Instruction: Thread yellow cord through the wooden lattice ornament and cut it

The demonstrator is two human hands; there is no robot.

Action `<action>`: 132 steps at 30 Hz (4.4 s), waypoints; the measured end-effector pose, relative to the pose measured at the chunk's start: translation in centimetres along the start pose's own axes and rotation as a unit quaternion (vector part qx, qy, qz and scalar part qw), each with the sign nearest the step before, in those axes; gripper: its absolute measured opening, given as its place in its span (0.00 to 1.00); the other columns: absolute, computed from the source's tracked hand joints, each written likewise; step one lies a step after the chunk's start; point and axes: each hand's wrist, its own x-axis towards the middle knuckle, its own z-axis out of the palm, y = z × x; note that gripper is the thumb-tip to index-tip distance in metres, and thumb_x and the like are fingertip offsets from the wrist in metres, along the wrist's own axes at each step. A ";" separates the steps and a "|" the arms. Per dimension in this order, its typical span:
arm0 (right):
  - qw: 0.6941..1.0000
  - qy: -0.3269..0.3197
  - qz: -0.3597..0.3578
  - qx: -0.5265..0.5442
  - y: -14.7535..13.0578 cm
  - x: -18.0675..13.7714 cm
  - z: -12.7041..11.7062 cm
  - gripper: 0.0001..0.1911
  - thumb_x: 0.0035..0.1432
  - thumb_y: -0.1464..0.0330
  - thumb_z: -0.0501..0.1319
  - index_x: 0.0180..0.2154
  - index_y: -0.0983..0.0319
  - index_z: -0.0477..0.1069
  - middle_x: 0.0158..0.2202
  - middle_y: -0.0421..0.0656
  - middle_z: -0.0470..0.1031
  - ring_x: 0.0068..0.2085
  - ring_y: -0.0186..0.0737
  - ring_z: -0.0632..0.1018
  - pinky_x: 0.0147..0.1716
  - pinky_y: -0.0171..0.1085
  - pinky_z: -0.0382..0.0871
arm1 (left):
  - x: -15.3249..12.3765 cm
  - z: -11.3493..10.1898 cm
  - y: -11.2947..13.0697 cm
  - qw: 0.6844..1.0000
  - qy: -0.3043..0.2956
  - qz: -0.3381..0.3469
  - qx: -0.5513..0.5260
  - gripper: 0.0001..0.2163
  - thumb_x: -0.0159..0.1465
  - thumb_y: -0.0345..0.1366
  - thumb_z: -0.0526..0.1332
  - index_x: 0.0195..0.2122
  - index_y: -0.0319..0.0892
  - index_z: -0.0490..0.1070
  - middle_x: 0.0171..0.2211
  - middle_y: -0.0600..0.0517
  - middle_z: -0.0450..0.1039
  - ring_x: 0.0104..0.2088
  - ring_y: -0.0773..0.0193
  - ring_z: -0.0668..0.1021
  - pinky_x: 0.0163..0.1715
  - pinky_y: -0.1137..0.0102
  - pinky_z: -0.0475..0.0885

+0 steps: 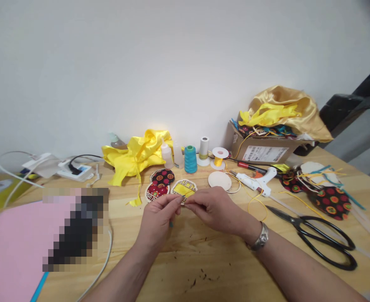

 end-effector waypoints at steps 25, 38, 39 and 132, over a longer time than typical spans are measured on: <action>0.995 0.007 -0.038 -0.089 0.6 0.1 -0.9 0.09 0.60 0.71 0.56 0.29 0.62 0.72 0.26 0.38 0.73 0.27 0.30 0.70 0.26 0.32 0.52 | -0.5 0.7 1.0 0.976 -0.089 0.022 0.196 0.10 0.54 0.43 0.65 0.27 0.42 0.78 0.18 0.57 0.66 0.21 0.71 0.64 0.23 0.75 0.57; 0.980 -0.015 0.103 0.170 1.6 0.6 0.6 0.09 0.59 0.70 0.58 0.29 0.63 0.76 0.22 0.36 0.72 0.24 0.28 0.67 0.24 0.29 0.56 | 0.1 0.2 0.1 0.997 -0.042 -0.028 -0.055 0.09 0.49 0.39 0.70 0.27 0.40 0.76 0.17 0.57 0.67 0.17 0.76 0.61 0.18 0.77 0.52; 0.979 -0.017 0.108 0.171 1.5 0.6 0.7 0.10 0.59 0.68 0.58 0.29 0.63 0.76 0.21 0.36 0.72 0.23 0.28 0.66 0.23 0.29 0.55 | 0.1 0.2 0.0 0.997 -0.034 -0.028 -0.058 0.09 0.50 0.39 0.70 0.27 0.40 0.76 0.17 0.57 0.67 0.17 0.77 0.60 0.18 0.77 0.51; 0.949 -0.033 0.142 0.279 2.1 0.8 1.0 0.08 0.56 0.67 0.61 0.27 0.64 0.73 0.21 0.35 0.67 0.24 0.28 0.63 0.23 0.29 0.55 | -0.1 0.4 0.5 0.995 -0.045 -0.041 -0.077 0.09 0.48 0.38 0.70 0.25 0.38 0.76 0.16 0.56 0.66 0.16 0.77 0.61 0.17 0.78 0.51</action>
